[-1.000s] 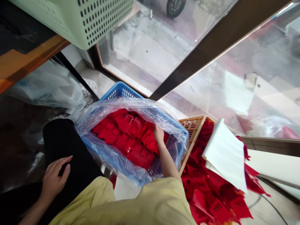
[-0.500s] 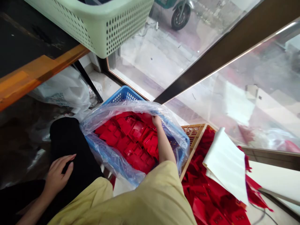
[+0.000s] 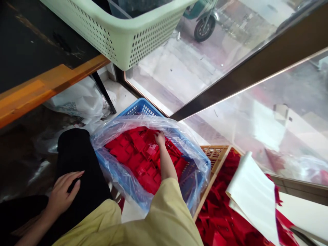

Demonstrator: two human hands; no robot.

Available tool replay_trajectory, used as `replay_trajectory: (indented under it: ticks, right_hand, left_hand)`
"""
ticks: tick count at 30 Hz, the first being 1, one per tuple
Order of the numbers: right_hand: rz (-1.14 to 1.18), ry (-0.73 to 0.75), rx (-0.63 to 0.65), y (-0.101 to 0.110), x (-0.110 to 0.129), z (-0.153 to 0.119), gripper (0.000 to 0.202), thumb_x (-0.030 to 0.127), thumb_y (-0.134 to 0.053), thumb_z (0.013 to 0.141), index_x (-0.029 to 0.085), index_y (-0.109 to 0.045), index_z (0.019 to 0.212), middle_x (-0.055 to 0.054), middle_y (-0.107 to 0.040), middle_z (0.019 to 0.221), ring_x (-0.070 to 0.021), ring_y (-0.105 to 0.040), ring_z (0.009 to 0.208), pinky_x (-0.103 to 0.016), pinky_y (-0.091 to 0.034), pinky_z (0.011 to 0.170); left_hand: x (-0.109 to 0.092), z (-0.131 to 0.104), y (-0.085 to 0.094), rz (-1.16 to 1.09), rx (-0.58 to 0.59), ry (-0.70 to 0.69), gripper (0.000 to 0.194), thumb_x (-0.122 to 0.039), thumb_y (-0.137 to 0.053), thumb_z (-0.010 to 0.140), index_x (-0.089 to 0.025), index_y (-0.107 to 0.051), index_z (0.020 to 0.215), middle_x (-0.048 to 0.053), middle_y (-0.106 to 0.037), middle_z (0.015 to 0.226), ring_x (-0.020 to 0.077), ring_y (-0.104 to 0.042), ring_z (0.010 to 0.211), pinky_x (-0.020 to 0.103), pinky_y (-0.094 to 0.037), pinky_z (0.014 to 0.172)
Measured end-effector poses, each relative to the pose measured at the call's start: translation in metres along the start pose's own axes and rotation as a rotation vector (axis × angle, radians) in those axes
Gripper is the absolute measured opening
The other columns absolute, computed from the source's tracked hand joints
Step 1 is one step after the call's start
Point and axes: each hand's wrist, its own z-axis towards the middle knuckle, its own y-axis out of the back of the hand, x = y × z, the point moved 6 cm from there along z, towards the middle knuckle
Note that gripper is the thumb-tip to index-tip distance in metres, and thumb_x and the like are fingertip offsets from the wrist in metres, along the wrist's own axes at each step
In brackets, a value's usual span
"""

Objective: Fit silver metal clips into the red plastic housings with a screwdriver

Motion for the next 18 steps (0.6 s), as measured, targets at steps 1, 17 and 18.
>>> replay_trajectory:
  ticks: [1, 17, 18]
  right_hand:
    - [-0.005, 0.001, 0.004, 0.001, 0.003, 0.005, 0.032, 0.034, -0.054, 0.093, 0.018, -0.057, 0.120, -0.010, -0.057, 0.124, -0.0206, -0.059, 0.106, -0.043, -0.051, 0.090]
    - [0.052, 0.003, -0.136, 0.035, 0.006, -0.029, 0.032, 0.034, -0.054, 0.092, 0.018, -0.057, 0.120, -0.010, -0.057, 0.125, -0.0211, -0.058, 0.108, -0.044, -0.050, 0.092]
    - [0.071, 0.005, -0.153, 0.038, 0.004, -0.035, 0.032, 0.033, -0.055, 0.092, 0.018, -0.057, 0.120, -0.010, -0.056, 0.126, -0.0215, -0.058, 0.109, -0.044, -0.049, 0.093]
  left_hand:
    - [0.000, 0.000, 0.000, -0.002, -0.003, 0.002, 0.026, -0.020, -0.047, 0.091, -0.016, -0.057, 0.115, 0.009, -0.066, 0.103, 0.0232, -0.061, 0.096, 0.038, -0.044, 0.089]
    - [0.002, -0.001, 0.002, -0.039, -0.018, 0.044, 0.026, -0.022, -0.049, 0.091, -0.018, -0.059, 0.115, 0.008, -0.068, 0.104, 0.0225, -0.062, 0.096, 0.037, -0.046, 0.089]
    - [0.002, 0.000, 0.003, -0.045, -0.024, 0.041, 0.026, -0.021, -0.049, 0.090, -0.018, -0.059, 0.115, 0.008, -0.068, 0.104, 0.0224, -0.063, 0.096, 0.037, -0.046, 0.089]
